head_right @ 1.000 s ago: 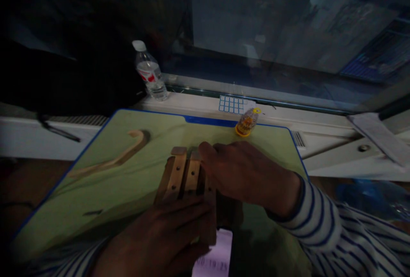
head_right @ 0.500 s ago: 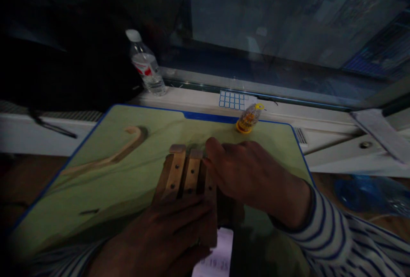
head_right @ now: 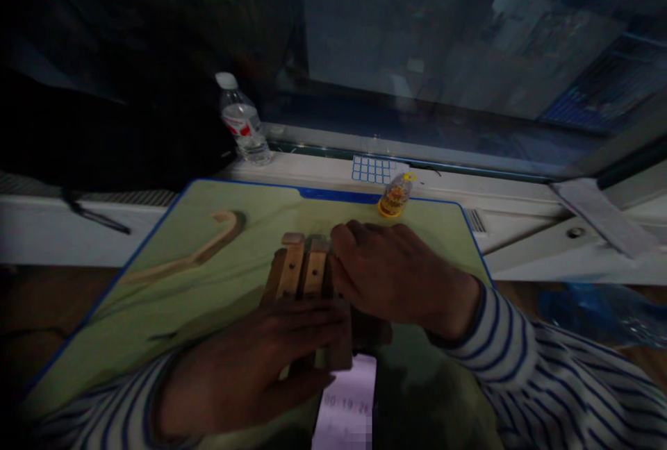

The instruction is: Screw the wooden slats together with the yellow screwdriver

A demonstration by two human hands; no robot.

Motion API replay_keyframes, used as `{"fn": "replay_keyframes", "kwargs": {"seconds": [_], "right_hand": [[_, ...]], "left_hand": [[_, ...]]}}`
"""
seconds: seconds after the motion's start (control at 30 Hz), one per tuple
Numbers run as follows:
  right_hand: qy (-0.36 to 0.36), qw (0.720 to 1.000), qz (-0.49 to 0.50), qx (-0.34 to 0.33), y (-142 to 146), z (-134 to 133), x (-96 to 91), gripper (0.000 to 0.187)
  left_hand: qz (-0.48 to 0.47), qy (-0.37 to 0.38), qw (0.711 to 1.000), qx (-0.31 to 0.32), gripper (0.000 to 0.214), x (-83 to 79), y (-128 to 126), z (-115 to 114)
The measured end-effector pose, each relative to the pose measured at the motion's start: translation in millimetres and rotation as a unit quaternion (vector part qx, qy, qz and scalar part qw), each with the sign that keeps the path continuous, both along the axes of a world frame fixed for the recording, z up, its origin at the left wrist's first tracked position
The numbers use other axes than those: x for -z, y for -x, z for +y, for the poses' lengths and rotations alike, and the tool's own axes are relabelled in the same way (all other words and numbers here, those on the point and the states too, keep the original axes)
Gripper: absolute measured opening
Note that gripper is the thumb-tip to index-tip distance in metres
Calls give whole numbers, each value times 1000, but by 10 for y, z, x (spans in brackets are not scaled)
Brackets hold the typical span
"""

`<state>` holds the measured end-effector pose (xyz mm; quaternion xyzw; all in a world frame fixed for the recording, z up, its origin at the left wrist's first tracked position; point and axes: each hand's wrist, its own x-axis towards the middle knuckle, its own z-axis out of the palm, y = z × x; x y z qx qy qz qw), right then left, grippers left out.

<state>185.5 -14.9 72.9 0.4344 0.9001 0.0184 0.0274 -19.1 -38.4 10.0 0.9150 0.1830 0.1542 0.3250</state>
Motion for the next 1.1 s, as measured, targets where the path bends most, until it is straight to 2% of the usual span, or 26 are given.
{"fn": "replay_keyframes", "kwargs": {"seconds": [0.13, 0.33, 0.57, 0.8, 1.1], "right_hand": [[19, 999, 0, -35, -19, 36, -66, 24], [59, 994, -27, -91, -30, 105, -130, 23], [58, 994, -34, -89, 25, 132, -117, 16], [38, 997, -37, -60, 25, 118, -83, 17], [-16, 997, -45, -55, 18, 98, -28, 19]], "left_hand": [[-16, -10, 1000, 18, 20, 12, -6, 11], [17, -6, 1000, 19, 23, 82, -6, -9], [4, 1, 1000, 9, 24, 90, 1, -1], [-10, 2, 1000, 1, 24, 113, -6, -16], [-12, -9, 1000, 6, 23, 108, 0, -8]]}}
